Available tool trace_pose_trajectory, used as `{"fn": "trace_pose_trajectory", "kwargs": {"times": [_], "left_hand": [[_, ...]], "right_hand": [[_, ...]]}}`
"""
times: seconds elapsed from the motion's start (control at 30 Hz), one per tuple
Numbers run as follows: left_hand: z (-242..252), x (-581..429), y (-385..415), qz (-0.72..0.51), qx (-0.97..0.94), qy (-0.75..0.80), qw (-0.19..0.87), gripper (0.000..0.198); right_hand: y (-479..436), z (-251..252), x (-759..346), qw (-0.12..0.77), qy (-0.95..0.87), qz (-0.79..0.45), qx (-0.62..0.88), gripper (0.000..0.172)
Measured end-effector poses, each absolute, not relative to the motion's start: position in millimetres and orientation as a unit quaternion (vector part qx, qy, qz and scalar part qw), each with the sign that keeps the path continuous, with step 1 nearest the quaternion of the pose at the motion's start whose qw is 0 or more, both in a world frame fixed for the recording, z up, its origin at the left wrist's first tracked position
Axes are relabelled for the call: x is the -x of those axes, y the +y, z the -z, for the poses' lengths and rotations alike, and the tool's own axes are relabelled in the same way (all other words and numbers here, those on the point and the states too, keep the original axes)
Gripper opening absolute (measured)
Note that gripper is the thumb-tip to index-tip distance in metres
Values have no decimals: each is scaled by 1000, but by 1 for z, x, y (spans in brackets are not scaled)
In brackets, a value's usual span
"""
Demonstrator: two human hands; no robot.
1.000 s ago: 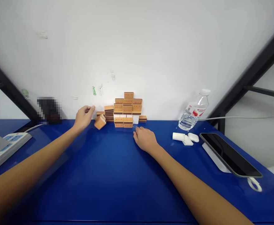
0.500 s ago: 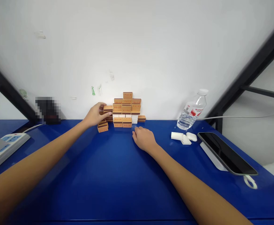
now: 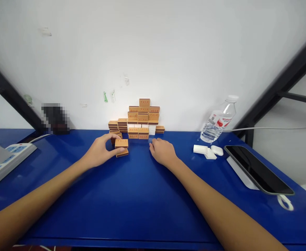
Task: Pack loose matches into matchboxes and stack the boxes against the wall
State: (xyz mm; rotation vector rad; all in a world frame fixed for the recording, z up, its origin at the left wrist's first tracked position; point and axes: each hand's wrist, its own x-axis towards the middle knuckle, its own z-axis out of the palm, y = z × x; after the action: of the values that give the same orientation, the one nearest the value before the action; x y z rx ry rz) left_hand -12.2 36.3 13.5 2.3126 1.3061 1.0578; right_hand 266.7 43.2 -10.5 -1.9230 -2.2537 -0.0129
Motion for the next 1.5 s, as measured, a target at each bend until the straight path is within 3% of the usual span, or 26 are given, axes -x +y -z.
{"fn": "trace_pose_trajectory", "kwargs": {"times": [0.1,0.2,0.27,0.7,1.27,1.5], "left_hand": [[-8,7,23,-410,-800,429,87,36],[-4,-1,15,-440,-794,409,92,37],[0,-5,11,-449,-791,403,103,37],[1,-3,3,-476,-766,401,158,38],[-1,-6,-7,-467,-778,369,201,35],[3,-2,1,-460,-789,379,149,39]], "right_hand": [[37,9,-260,228,-744,-61,625,30],[20,3,-243,441,-689,-262,512,33],[8,0,-232,479,-653,-367,457,36],[-7,-1,-222,505,-562,-515,404,40],[-18,-8,-220,471,-585,-540,380,46],[-4,1,-227,512,-564,-500,413,44]]}}
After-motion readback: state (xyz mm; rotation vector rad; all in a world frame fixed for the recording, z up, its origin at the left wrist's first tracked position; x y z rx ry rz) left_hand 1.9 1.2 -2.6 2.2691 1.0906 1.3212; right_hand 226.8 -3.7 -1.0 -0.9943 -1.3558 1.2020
